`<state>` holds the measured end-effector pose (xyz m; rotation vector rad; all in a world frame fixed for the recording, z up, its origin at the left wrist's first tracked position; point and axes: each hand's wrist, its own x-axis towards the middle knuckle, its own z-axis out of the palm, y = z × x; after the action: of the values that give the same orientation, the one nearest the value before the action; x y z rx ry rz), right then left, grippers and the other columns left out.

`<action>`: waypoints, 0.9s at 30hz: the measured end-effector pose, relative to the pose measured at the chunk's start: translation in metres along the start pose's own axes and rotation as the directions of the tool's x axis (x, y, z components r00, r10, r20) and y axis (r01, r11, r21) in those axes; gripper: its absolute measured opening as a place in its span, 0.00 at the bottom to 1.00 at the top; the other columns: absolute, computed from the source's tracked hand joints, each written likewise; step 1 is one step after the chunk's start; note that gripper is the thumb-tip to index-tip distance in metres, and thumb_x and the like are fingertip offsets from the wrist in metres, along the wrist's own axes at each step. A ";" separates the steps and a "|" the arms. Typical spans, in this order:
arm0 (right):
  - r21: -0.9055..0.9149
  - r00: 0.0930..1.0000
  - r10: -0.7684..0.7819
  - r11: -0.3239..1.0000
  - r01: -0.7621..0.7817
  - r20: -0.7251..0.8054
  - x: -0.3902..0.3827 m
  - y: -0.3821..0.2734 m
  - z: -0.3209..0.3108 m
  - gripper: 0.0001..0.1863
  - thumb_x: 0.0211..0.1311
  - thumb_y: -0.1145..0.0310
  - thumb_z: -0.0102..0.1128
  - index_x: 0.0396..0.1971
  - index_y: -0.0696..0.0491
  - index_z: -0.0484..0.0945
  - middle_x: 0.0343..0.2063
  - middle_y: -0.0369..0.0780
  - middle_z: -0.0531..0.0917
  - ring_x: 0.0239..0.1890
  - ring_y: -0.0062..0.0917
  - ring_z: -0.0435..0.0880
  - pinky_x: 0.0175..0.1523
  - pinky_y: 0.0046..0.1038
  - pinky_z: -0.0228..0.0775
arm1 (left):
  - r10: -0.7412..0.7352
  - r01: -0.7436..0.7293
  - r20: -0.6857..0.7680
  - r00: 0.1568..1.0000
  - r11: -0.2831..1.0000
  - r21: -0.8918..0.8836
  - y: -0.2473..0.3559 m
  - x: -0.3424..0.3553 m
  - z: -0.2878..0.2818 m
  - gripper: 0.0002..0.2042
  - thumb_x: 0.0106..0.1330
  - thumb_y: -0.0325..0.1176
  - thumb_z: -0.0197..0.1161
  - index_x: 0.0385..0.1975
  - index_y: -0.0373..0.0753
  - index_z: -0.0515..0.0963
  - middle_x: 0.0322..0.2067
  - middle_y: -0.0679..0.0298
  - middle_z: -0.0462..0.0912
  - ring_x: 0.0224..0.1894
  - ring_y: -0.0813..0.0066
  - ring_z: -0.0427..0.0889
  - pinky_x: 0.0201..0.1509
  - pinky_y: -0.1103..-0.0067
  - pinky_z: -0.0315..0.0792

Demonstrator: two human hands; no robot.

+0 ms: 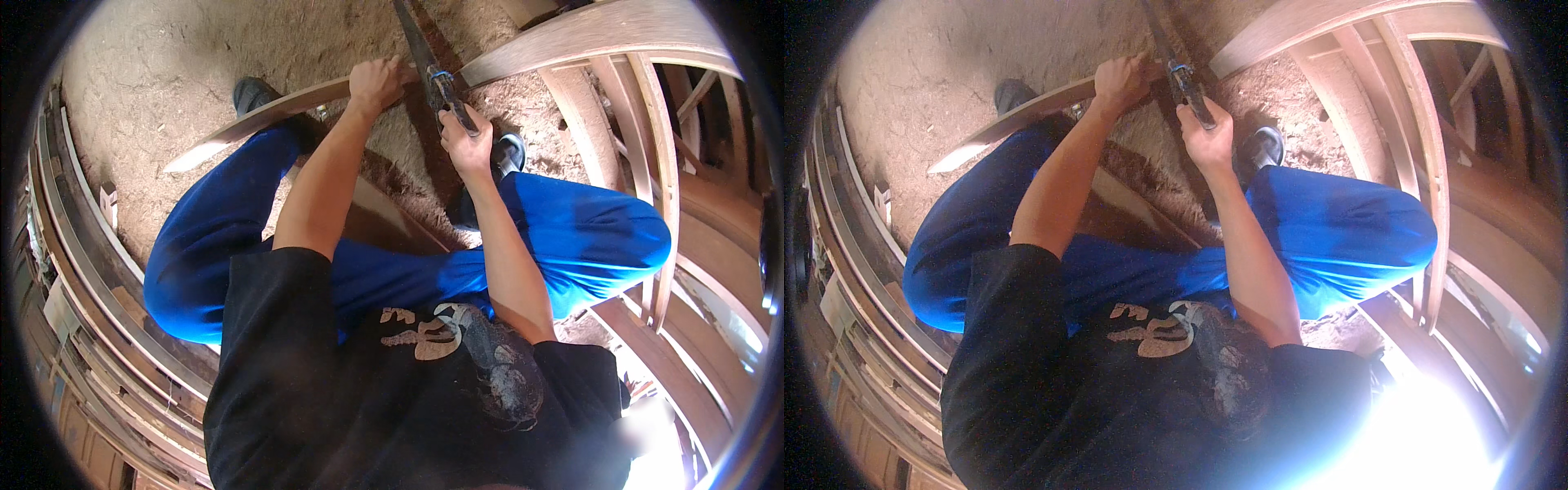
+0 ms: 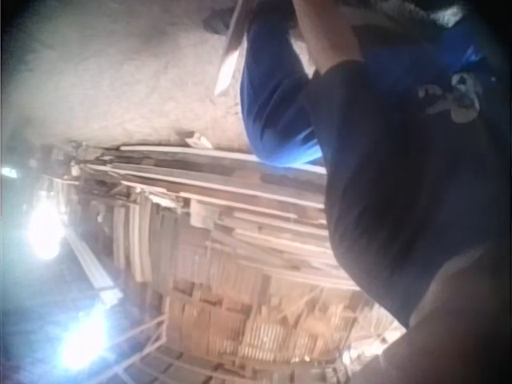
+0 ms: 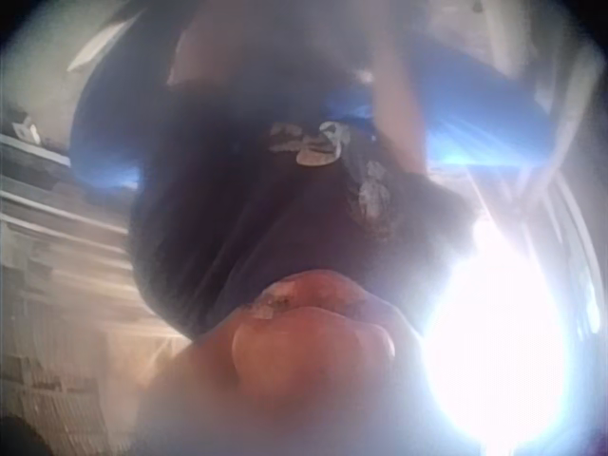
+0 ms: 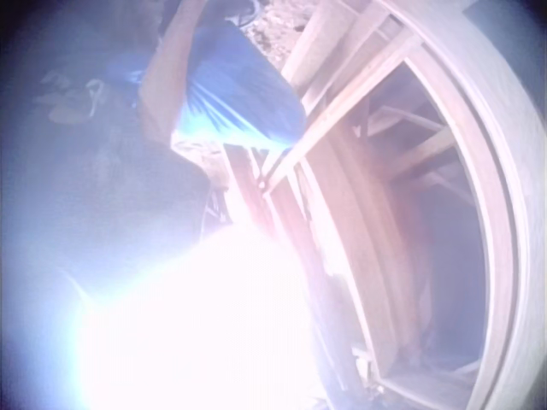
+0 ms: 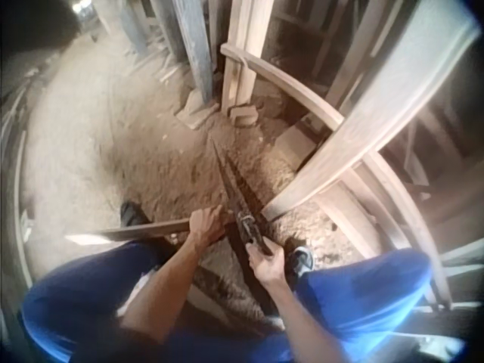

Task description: The person sits on the floor and uses a hand saw to cut a small wooden plank. They hold the plank with one hand and saw with the other, then set the saw and plank aside.

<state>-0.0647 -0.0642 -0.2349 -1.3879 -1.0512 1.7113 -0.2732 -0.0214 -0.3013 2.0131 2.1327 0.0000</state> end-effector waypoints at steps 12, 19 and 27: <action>-0.019 0.999 -0.015 1.000 0.014 -0.038 0.000 0.000 0.002 0.08 0.62 0.72 0.63 0.24 0.54 0.76 0.16 0.28 0.70 0.18 0.11 0.67 0.23 0.19 0.56 | 0.018 -0.028 0.096 0.995 0.994 0.103 0.007 -0.004 -0.018 0.18 0.62 0.47 0.63 0.49 0.49 0.79 0.38 0.62 0.87 0.38 0.59 0.87 0.38 0.65 0.81; -0.093 0.997 0.024 0.995 -0.031 -0.075 -0.018 -0.005 0.001 0.09 0.63 0.71 0.62 0.25 0.55 0.75 0.16 0.29 0.70 0.18 0.11 0.66 0.22 0.20 0.57 | 0.030 -0.030 -0.002 1.000 0.999 0.016 -0.004 0.002 0.002 0.19 0.57 0.42 0.66 0.50 0.50 0.79 0.30 0.55 0.86 0.33 0.53 0.87 0.34 0.62 0.80; -0.424 0.993 -0.104 0.902 0.075 -0.047 -0.111 -0.035 -0.017 0.09 0.59 0.69 0.63 0.25 0.59 0.77 0.15 0.40 0.72 0.20 0.20 0.70 0.28 0.29 0.65 | 0.025 -0.026 0.031 0.999 0.999 0.033 0.005 -0.003 -0.013 0.14 0.60 0.40 0.59 0.45 0.44 0.80 0.31 0.55 0.87 0.32 0.54 0.87 0.33 0.63 0.80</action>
<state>-0.0260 -0.1440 -0.1575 -1.6188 -1.4858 1.4077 -0.2696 -0.0224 -0.2876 2.0455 2.1016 -0.0629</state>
